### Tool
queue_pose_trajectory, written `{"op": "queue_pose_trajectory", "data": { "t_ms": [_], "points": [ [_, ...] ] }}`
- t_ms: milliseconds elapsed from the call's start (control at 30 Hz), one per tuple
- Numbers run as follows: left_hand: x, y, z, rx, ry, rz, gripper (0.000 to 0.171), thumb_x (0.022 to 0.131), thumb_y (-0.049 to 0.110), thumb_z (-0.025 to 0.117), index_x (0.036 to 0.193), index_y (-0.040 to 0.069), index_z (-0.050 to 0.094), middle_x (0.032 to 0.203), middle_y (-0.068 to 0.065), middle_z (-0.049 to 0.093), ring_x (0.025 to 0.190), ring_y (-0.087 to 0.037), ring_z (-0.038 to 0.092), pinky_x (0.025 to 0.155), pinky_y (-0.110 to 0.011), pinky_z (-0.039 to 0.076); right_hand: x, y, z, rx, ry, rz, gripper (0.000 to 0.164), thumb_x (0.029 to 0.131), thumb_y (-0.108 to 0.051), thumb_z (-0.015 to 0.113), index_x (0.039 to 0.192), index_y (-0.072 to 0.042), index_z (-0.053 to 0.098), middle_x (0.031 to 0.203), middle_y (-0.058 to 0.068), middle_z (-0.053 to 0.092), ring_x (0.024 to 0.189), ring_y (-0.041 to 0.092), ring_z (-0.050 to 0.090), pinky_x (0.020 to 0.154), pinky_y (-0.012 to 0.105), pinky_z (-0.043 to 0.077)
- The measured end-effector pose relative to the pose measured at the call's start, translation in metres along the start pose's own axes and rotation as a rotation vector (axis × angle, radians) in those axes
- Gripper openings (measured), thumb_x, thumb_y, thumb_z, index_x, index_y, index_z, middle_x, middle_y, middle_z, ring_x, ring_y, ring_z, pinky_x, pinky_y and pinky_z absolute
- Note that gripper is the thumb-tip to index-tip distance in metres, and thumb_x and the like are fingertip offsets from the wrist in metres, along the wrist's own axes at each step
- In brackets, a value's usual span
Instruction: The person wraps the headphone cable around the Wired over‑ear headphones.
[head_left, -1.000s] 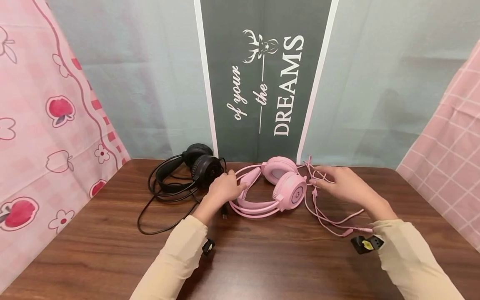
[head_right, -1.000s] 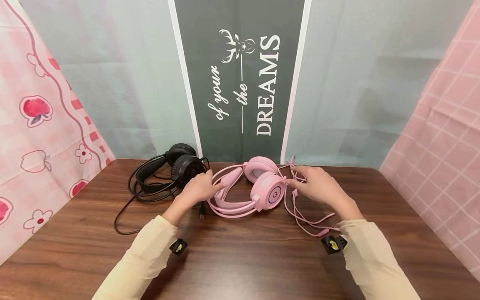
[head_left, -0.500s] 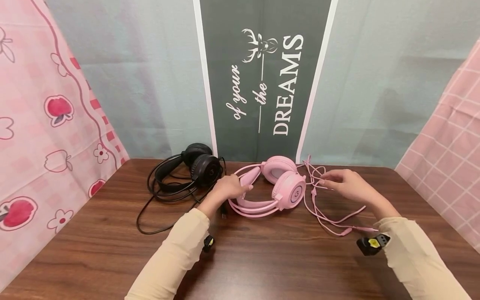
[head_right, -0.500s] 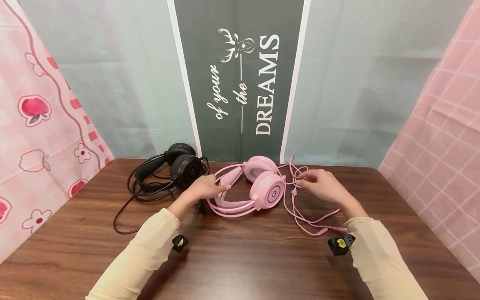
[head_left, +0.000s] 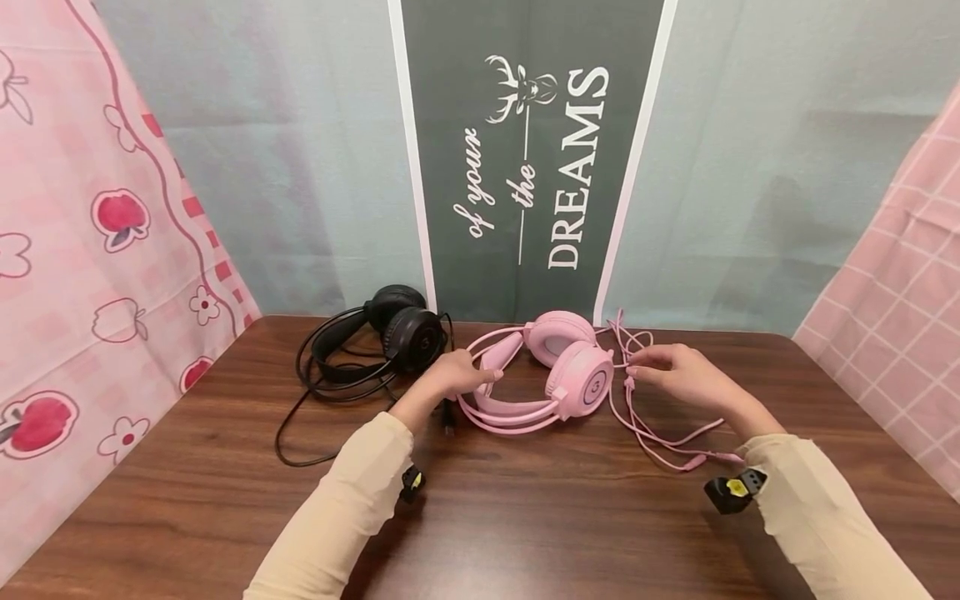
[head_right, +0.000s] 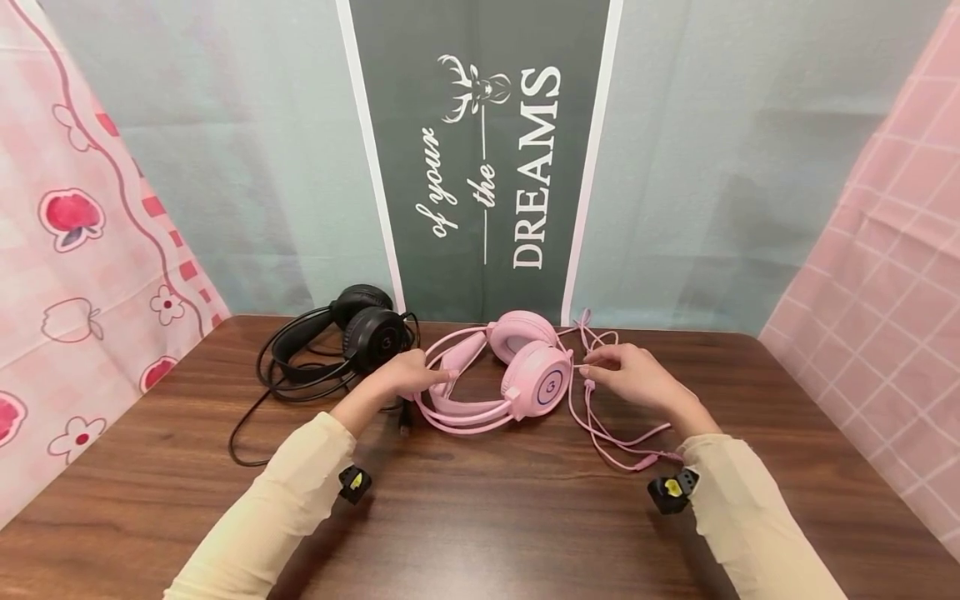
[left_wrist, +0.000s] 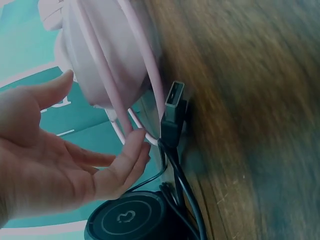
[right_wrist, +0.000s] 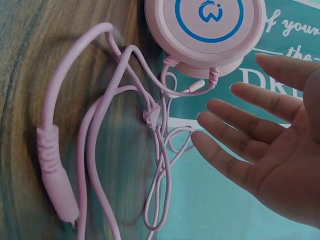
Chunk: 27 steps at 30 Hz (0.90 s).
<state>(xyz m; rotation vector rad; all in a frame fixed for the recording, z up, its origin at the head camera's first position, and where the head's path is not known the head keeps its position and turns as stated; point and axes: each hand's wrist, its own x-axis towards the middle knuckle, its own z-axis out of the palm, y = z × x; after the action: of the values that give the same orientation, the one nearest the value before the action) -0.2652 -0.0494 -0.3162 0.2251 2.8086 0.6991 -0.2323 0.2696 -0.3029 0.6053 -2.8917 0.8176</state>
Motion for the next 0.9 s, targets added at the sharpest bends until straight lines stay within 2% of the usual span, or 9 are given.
{"op": "queue_pose_trajectory", "data": {
  "t_ms": [133,233,367,533,633,733,800,900],
  "points": [
    [0.001,0.000,-0.002,-0.102,0.015,-0.048,0.056,0.083,0.042,0.063,0.109,-0.007,0.055,0.100,-0.017,0.058,0.071,-0.024,0.062,0.060,-0.029,0.054,0.000,0.001,0.000,-0.008,0.000,0.002,0.021,0.086,-0.017,0.063,0.099,-0.001,0.067,0.090,0.006,0.066,0.085,0.020,0.057,0.077,0.040,0.047],
    [0.000,0.000,-0.002,-0.107,0.039,-0.063,0.060,0.079,0.045,0.067,0.110,-0.006,0.056,0.101,-0.016,0.059,0.086,-0.024,0.057,0.070,-0.028,0.051,0.000,0.002,0.001,-0.010,-0.003,0.005,0.022,0.086,-0.017,0.063,0.101,-0.001,0.066,0.092,0.007,0.066,0.087,0.021,0.057,0.078,0.041,0.047],
    [-0.001,0.002,-0.001,-0.080,0.068,-0.067,0.074,0.076,0.049,0.068,0.119,-0.009,0.051,0.116,-0.022,0.053,0.108,-0.032,0.047,0.088,-0.036,0.045,0.000,0.003,0.001,-0.008,-0.011,0.004,0.026,0.086,-0.019,0.062,0.104,0.000,0.065,0.094,0.009,0.066,0.090,0.024,0.058,0.079,0.044,0.048],
    [0.001,0.008,0.002,-0.083,0.118,-0.101,0.089,0.073,0.052,0.070,0.126,-0.012,0.038,0.120,-0.027,0.042,0.113,-0.036,0.042,0.095,-0.041,0.041,0.000,0.002,-0.001,-0.005,-0.007,0.005,0.026,0.087,-0.020,0.062,0.104,-0.001,0.065,0.094,0.009,0.066,0.090,0.024,0.058,0.079,0.043,0.048],
    [0.002,0.012,0.003,-0.101,0.117,-0.121,0.089,0.073,0.054,0.069,0.124,-0.011,0.036,0.113,-0.027,0.042,0.102,-0.037,0.049,0.086,-0.042,0.047,0.000,0.001,-0.003,-0.003,-0.002,0.000,0.025,0.088,-0.022,0.061,0.103,-0.002,0.066,0.093,0.007,0.066,0.089,0.023,0.058,0.078,0.042,0.048],
    [0.004,0.018,0.004,-0.099,0.094,-0.130,0.086,0.073,0.057,0.066,0.118,-0.008,0.035,0.102,-0.025,0.047,0.079,-0.035,0.058,0.066,-0.039,0.055,0.001,0.000,-0.005,-0.002,0.002,-0.001,0.025,0.088,-0.023,0.061,0.103,-0.003,0.065,0.092,0.007,0.066,0.089,0.023,0.058,0.078,0.041,0.047],
    [0.004,0.023,0.006,-0.108,0.075,-0.143,0.085,0.073,0.058,0.066,0.117,-0.007,0.034,0.096,-0.024,0.048,0.064,-0.032,0.059,0.052,-0.038,0.055,0.001,0.000,-0.005,0.001,0.003,0.000,0.025,0.088,-0.022,0.061,0.103,-0.003,0.065,0.092,0.007,0.066,0.089,0.023,0.059,0.077,0.040,0.047],
    [0.006,0.030,0.010,-0.085,0.085,-0.163,0.090,0.072,0.060,0.066,0.120,-0.007,0.031,0.095,-0.025,0.051,0.054,-0.028,0.058,0.045,-0.035,0.054,0.001,0.000,-0.006,0.000,0.009,0.009,0.025,0.088,-0.022,0.061,0.103,-0.003,0.065,0.092,0.008,0.065,0.087,0.023,0.058,0.076,0.039,0.047]
  ]
}}
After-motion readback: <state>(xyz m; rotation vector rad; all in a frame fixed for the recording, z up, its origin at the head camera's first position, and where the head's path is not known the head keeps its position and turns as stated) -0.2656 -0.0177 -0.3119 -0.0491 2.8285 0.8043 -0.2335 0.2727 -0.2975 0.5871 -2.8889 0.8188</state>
